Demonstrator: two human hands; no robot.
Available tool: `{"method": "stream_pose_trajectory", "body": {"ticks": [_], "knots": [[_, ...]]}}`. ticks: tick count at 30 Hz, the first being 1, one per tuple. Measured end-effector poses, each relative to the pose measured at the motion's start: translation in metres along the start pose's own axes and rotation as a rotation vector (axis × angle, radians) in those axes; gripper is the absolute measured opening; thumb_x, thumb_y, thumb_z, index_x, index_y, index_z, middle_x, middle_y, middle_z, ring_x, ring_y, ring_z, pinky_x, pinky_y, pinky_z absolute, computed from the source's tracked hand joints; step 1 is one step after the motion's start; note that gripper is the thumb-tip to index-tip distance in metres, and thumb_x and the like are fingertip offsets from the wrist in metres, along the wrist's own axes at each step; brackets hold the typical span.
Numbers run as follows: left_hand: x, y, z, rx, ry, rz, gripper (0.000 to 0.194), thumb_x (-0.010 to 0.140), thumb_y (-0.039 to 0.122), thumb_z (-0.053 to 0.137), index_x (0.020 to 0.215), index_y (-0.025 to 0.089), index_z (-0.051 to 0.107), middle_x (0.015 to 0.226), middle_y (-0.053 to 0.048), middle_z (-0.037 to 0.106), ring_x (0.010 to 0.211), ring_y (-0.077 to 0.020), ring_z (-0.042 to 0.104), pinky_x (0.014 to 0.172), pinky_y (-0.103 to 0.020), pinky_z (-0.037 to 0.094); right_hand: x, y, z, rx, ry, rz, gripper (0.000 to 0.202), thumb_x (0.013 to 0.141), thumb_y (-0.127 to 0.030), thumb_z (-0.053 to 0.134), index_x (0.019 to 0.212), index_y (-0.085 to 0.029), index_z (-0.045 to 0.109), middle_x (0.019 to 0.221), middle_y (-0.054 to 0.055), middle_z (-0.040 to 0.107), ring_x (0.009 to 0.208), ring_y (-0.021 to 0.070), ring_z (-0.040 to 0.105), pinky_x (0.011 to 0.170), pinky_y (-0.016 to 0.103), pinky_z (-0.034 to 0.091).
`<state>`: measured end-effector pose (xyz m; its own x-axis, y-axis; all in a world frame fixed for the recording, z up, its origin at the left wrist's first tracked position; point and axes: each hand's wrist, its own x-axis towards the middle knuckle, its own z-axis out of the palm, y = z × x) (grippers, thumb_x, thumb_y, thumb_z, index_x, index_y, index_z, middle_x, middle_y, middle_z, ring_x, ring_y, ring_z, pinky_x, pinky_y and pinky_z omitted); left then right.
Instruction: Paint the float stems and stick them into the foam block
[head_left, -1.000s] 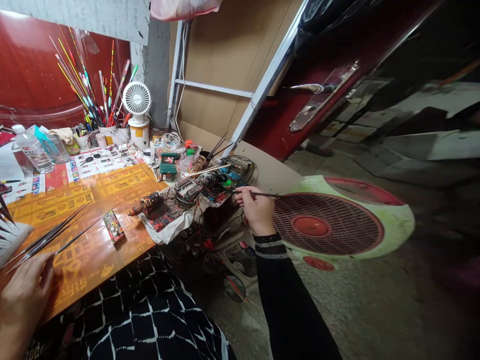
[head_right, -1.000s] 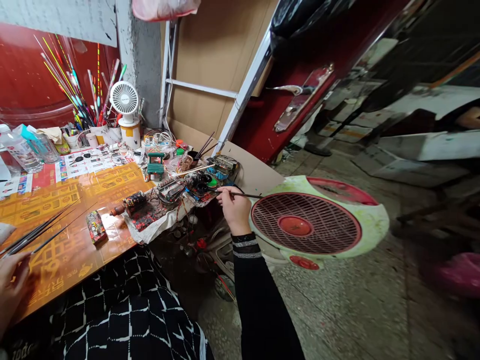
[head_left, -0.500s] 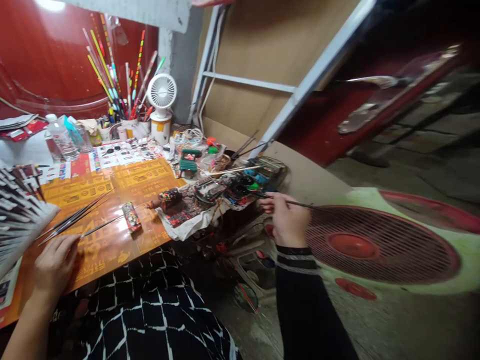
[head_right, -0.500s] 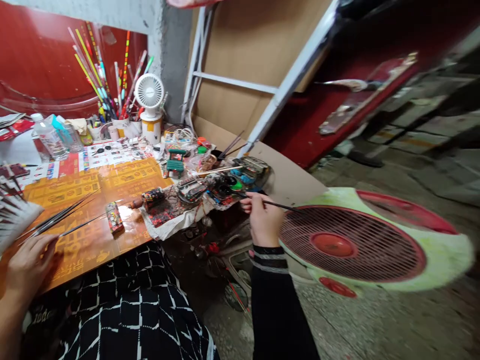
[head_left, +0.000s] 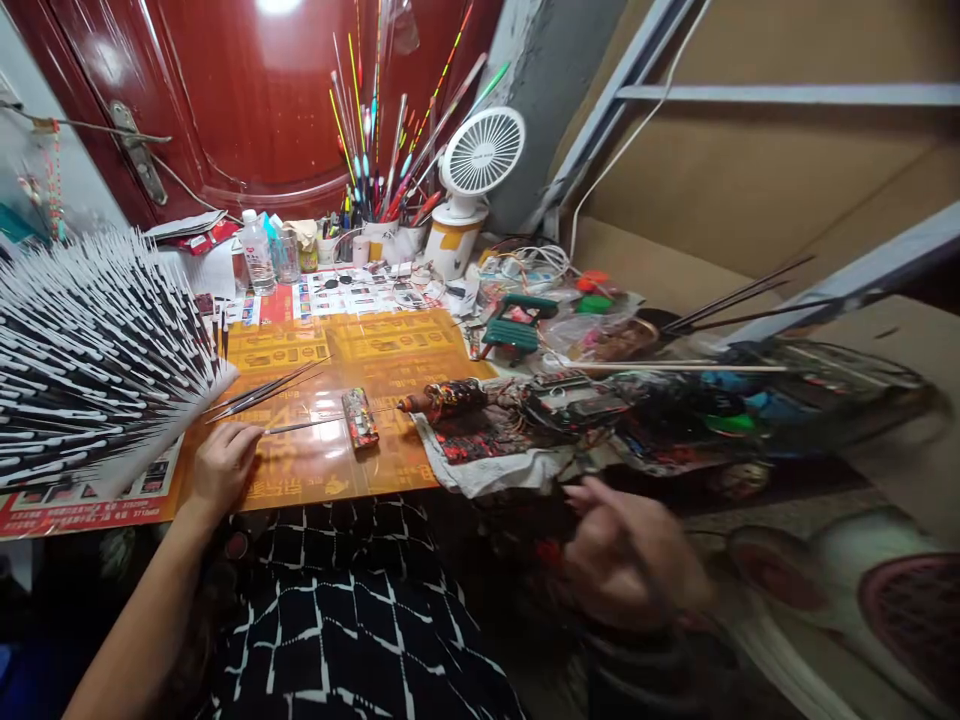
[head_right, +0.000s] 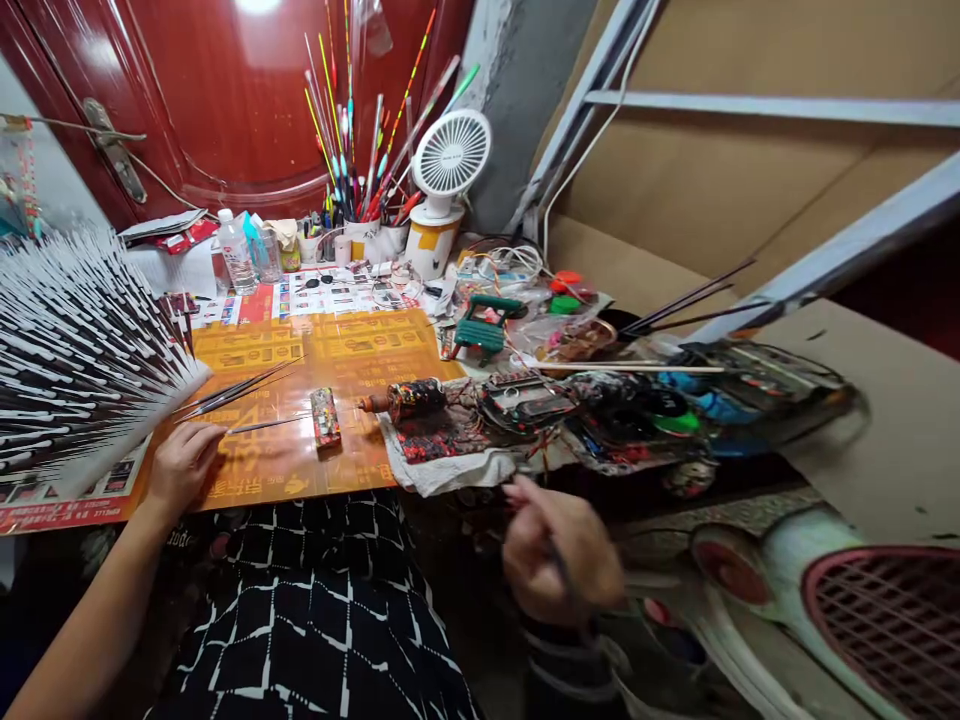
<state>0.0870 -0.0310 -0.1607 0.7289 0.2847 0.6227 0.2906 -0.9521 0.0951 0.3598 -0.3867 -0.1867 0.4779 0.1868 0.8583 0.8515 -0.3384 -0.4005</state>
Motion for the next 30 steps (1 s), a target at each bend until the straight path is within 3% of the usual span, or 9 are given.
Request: {"method": "stream_pose_trajectory", "body": {"ticks": [2, 4, 8, 12, 21, 30], "knots": [[0.000, -0.001, 0.000, 0.006, -0.006, -0.009, 0.024, 0.102, 0.027, 0.049, 0.105, 0.021, 0.072, 0.097, -0.006, 0.074, 0.091, -0.0199, 0.066, 0.080, -0.031, 0.053, -0.007, -0.010, 0.018, 0.129, -0.056, -0.170, 0.041, 0.094, -0.019, 0.055, 0.132, -0.031, 0.063, 0.090, 0.006, 0.076, 0.076, 0.0246, 0.073, 0.067, 0.041, 0.061], [0.000, -0.001, 0.000, 0.016, -0.010, -0.008, 0.024, 0.101, 0.027, 0.050, 0.105, 0.021, 0.072, 0.097, -0.007, 0.073, 0.090, -0.0201, 0.066, 0.080, -0.031, 0.053, -0.012, -0.024, 0.036, 0.258, -0.088, -0.250, 0.049, 0.092, -0.013, 0.057, 0.137, -0.029, 0.059, 0.097, 0.006, 0.076, 0.079, 0.0224, 0.073, 0.069, 0.038, 0.062], [0.000, 0.000, -0.002, 0.040, -0.007, 0.016, 0.024, 0.101, 0.025, 0.050, 0.106, 0.020, 0.072, 0.097, -0.007, 0.072, 0.089, -0.0203, 0.063, 0.080, -0.031, 0.051, -0.018, -0.056, 0.066, 0.426, -0.173, -0.320, 0.058, 0.091, -0.008, 0.057, 0.146, -0.026, 0.052, 0.102, 0.008, 0.075, 0.084, 0.0202, 0.073, 0.072, 0.035, 0.063], [0.002, 0.001, -0.005, 0.056, 0.006, 0.035, 0.024, 0.101, 0.022, 0.049, 0.108, 0.020, 0.072, 0.097, -0.008, 0.071, 0.089, -0.0208, 0.062, 0.081, -0.031, 0.051, -0.027, -0.081, 0.087, 0.519, -0.169, -0.325, 0.063, 0.090, -0.005, 0.059, 0.148, -0.025, 0.049, 0.097, 0.007, 0.075, 0.082, 0.0178, 0.072, 0.072, 0.032, 0.063], [0.003, 0.004, -0.003, 0.022, 0.024, 0.032, 0.024, 0.100, 0.022, 0.051, 0.109, 0.022, 0.073, 0.095, -0.007, 0.072, 0.087, -0.0205, 0.062, 0.080, -0.032, 0.051, -0.041, -0.099, 0.108, 0.569, -0.187, -0.278, 0.062, 0.090, -0.004, 0.056, 0.149, -0.023, 0.049, 0.099, 0.007, 0.073, 0.084, 0.0175, 0.071, 0.074, 0.031, 0.063], [0.000, 0.009, 0.011, -0.048, 0.013, -0.015, 0.023, 0.100, 0.023, 0.050, 0.104, 0.022, 0.073, 0.094, -0.006, 0.072, 0.086, -0.0196, 0.062, 0.080, -0.033, 0.051, -0.049, -0.123, 0.130, 0.662, -0.246, -0.310, 0.063, 0.092, -0.006, 0.054, 0.152, -0.023, 0.044, 0.103, 0.010, 0.074, 0.091, 0.0201, 0.074, 0.081, 0.032, 0.064]]}}
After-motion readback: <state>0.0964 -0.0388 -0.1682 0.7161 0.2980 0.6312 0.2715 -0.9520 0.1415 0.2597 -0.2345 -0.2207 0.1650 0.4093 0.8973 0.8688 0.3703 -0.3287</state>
